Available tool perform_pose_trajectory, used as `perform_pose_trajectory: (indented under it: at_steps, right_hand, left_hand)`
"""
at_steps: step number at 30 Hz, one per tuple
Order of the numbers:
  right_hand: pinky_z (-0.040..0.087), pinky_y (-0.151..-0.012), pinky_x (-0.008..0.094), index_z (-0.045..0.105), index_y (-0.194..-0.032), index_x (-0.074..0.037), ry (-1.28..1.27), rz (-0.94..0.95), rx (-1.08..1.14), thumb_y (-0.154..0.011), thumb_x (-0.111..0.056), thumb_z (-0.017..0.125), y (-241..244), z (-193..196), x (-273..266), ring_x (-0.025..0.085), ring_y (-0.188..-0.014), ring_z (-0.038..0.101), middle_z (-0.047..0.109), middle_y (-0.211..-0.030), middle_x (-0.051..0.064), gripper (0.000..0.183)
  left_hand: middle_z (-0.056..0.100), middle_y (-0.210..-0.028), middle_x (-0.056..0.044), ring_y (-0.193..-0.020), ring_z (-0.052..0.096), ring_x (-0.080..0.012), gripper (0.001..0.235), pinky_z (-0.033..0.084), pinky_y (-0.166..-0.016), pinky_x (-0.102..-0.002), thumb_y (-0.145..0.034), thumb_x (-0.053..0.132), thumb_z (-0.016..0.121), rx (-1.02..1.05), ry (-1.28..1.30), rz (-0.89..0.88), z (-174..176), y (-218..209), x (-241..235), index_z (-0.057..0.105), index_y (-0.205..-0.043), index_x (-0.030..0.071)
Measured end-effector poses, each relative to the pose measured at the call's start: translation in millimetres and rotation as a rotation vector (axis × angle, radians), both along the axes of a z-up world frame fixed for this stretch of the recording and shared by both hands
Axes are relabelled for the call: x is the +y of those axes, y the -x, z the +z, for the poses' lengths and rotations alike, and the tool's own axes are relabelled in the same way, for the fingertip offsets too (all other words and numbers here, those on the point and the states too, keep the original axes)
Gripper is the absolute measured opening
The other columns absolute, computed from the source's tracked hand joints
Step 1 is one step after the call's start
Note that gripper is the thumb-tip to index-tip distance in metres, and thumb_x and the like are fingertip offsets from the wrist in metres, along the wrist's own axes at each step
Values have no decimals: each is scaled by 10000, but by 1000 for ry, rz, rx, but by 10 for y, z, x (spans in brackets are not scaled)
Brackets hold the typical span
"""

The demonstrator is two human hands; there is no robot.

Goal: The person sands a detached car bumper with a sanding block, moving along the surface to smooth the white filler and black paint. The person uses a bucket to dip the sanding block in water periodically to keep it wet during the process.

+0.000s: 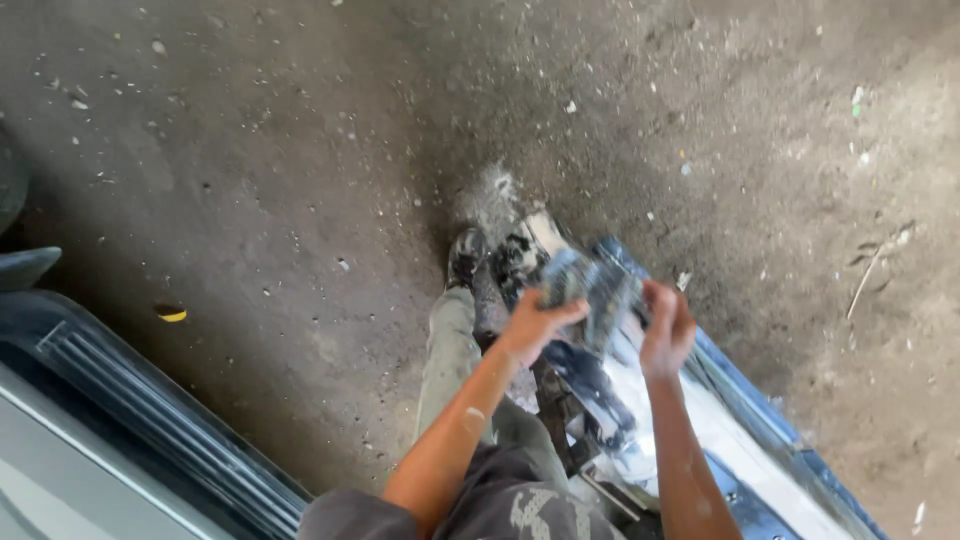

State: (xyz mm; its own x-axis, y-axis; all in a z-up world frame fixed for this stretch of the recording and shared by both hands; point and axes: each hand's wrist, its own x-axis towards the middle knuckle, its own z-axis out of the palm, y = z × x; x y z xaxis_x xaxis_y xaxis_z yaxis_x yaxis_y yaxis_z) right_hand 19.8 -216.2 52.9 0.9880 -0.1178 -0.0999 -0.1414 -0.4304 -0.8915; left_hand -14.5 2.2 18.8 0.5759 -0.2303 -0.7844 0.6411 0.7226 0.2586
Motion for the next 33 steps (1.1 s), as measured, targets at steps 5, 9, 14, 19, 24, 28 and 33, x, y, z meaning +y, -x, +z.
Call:
perform_pose_trajectory:
  at_steps: [5,9,14,19,24,28,33]
  right_hand:
    - [458,-735,253,643,-1238,9,-266,-85,338,-1073,-125,651,-28,581,411,109,-824,562,640,-931,39,213]
    - [597,-793,273,600,-1088,-24,-591,-97,356,-1033,-106,671,-216,607,526,119,-849,693,712,-929,48,121]
    - [511,-553,288,637,-1173,-23,-150,13,432,-1035,-170,677,-212,482,792,136,-649,606,680,-826,83,205]
    - [606,-680,306,624,-1347,-70,232,259,371,-1014,-287,664,-349,561,679,126,-791,708,736,-940,48,400]
    - [558,-613,426,778,-1066,-86,880,207,159,-1077,-331,657,-219,100,273,241,-743,684,732,-936,124,274]
    - [565,-695,438,757,-929,-71,921,158,-40,-1040,-214,651,-264,314,582,277,-803,691,725,-870,102,210]
    - [545,-570,367,745,-884,-62,906,197,-108,-984,-167,636,-373,279,540,228,-677,655,726,-839,101,181]
  left_hand:
    - [744,-1142,-179,-983,729,-257,594,599,-820,-424,-926,220,846,-253,145,-115,131,146,-7,650,-1332,-167]
    - [725,-1184,-144,-1014,723,-255,633,607,-875,-433,-881,284,850,-185,682,302,528,62,242,580,-1389,19]
    - [707,-1231,-104,-1104,710,-247,689,605,-950,-451,-746,199,879,-180,193,65,619,20,233,576,-1354,84]
    - [741,-1235,-142,-1108,731,-274,563,598,-962,-433,-789,185,854,77,-143,48,499,-159,609,660,-1298,40]
    - [734,-1059,-203,-833,729,-272,360,691,-653,-394,-823,19,801,209,-438,290,-19,-557,670,694,-1138,-119]
    - [706,-972,-110,-748,710,-202,358,679,-591,-395,-736,-7,774,236,-548,384,37,-792,670,632,-1059,-68]
    - [749,-781,-164,-615,723,-229,239,613,-517,-393,-695,66,770,303,-790,65,-75,-1151,725,703,-832,-118]
